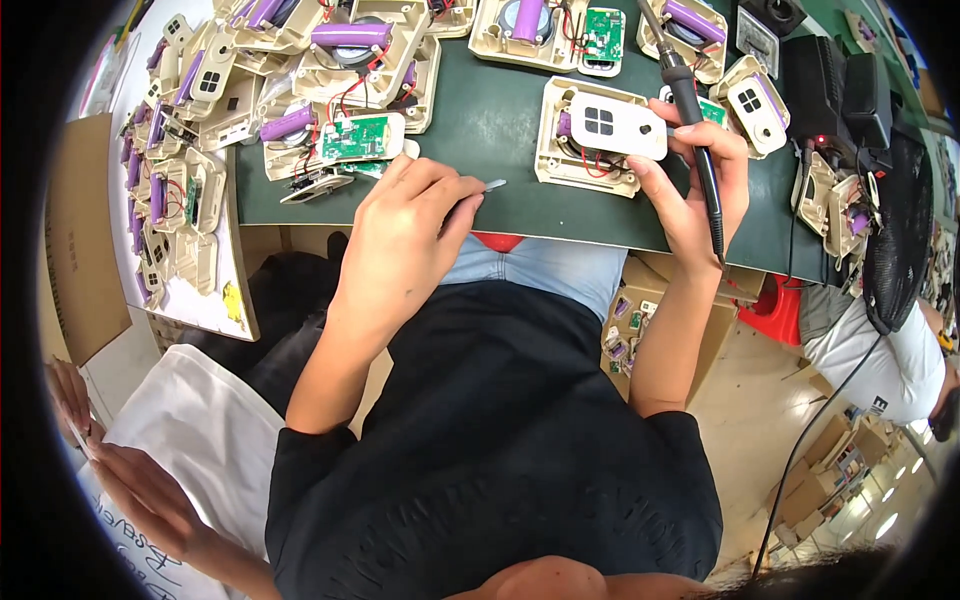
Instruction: Soldering components onto small circuit boards within plastic housings on a production line.
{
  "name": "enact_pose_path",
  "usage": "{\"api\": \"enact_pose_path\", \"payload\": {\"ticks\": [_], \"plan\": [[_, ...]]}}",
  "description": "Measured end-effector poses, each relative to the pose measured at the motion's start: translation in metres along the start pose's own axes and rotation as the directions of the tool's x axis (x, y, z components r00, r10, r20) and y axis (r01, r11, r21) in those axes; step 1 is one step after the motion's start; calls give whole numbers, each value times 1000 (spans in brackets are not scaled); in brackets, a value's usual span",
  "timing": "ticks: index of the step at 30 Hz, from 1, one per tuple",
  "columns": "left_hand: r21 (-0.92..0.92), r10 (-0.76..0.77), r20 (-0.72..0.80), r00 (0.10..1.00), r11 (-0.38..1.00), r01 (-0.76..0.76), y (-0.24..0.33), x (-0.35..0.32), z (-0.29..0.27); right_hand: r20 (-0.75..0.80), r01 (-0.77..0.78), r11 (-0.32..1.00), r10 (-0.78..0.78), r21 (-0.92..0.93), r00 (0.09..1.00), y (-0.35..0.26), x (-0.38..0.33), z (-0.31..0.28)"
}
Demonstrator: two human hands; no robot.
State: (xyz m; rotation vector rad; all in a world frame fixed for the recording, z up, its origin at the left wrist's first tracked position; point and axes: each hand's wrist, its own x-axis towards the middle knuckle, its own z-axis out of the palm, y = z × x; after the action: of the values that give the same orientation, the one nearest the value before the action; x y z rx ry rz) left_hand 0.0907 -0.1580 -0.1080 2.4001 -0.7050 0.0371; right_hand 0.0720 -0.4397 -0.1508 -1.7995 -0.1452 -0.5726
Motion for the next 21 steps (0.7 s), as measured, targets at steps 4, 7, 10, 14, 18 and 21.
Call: {"api": "enact_pose_path", "payload": {"ticks": [4, 7, 10, 14, 18, 21], "plan": [[1, -55, 12, 998, 998, 55, 4, -1, -2, 21, 35, 999, -35, -40, 999, 0, -1, -1], [3, -28, 43, 999, 1000, 28, 1, -1, -3, 49, -3, 999, 5, -36, 999, -4, -3, -4], [0, -21, 69, 997, 1000, 21, 4, 2, -3, 72, -33, 999, 35, -39, 997, -5, -3, -5], [20, 13, 100, 995, 1000, -15, 6, 5, -6, 71, -23, 998, 26, -54, 997, -6, -3, -4], [-21, 83, 177, 981, 997, -81, 2, 11, -13, 67, -21, 997, 26, -75, 997, -5, -3, -6], [-17, 100, 247, 964, 995, -98, 1, 13, -19, 65, -24, 998, 29, -66, 997, -5, -2, -6]]}}
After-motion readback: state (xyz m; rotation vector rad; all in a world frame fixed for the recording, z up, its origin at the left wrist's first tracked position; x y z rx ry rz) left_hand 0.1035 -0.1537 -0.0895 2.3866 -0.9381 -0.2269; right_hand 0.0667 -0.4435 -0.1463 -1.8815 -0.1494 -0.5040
